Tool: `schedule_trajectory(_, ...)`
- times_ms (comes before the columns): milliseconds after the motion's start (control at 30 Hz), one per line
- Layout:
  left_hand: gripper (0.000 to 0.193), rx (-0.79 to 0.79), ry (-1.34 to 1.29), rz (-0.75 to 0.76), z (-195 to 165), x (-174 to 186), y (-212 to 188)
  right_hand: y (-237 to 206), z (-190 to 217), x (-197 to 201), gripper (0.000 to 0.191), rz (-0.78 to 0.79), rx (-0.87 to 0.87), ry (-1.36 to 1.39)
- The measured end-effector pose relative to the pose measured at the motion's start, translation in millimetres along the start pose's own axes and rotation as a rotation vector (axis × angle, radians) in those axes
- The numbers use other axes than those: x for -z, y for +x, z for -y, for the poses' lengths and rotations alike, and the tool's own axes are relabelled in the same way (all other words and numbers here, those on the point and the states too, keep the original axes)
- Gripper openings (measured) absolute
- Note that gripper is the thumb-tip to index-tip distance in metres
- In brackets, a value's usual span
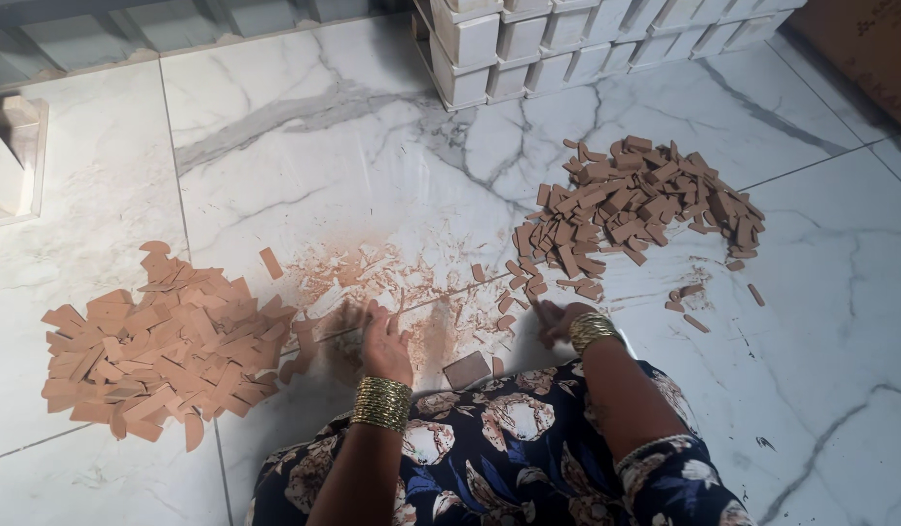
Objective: The person sits on the floor and sorts small flat brown pieces by shade, picking pieces one at a time and placing lighter pieces into a pile on the left and darker pieces into a pile on the right, occasionally brushing dust aside.
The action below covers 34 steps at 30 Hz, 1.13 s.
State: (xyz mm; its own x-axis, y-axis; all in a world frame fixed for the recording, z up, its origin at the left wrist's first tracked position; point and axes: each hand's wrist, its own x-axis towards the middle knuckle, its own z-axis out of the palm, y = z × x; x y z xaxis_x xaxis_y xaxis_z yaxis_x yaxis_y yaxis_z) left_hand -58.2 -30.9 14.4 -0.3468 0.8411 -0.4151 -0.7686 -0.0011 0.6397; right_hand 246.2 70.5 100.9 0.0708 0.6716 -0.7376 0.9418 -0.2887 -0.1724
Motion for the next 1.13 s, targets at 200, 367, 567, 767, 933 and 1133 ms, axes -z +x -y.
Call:
schedule_trajectory(200,0.090,0.191,0.055,-0.014,47,-22,-42,-13,51,-36,0.049,-0.308,0.019,-0.302)
schedule_trajectory(367,0.089,0.184,0.085,-0.009,50,-15,-26,-18,51,-34,0.040,-0.186,0.141,-0.060)
schedule_trajectory(567,0.079,0.212,0.082,0.012,51,-14,-15,-1,45,-26,0.046,-0.083,0.134,-0.312)
schedule_trajectory(767,0.076,0.214,0.143,0.096,56,-20,-21,-5,43,-24,0.043,-0.167,0.249,0.035)
schedule_trajectory(933,0.064,0.304,0.211,0.140,78,-31,-34,-31,48,-52,0.024,0.139,0.449,0.674)
schedule_trajectory(1133,0.043,0.513,-0.241,0.114,84,-29,-39,-46,59,-105,0.027,0.243,0.788,1.082)
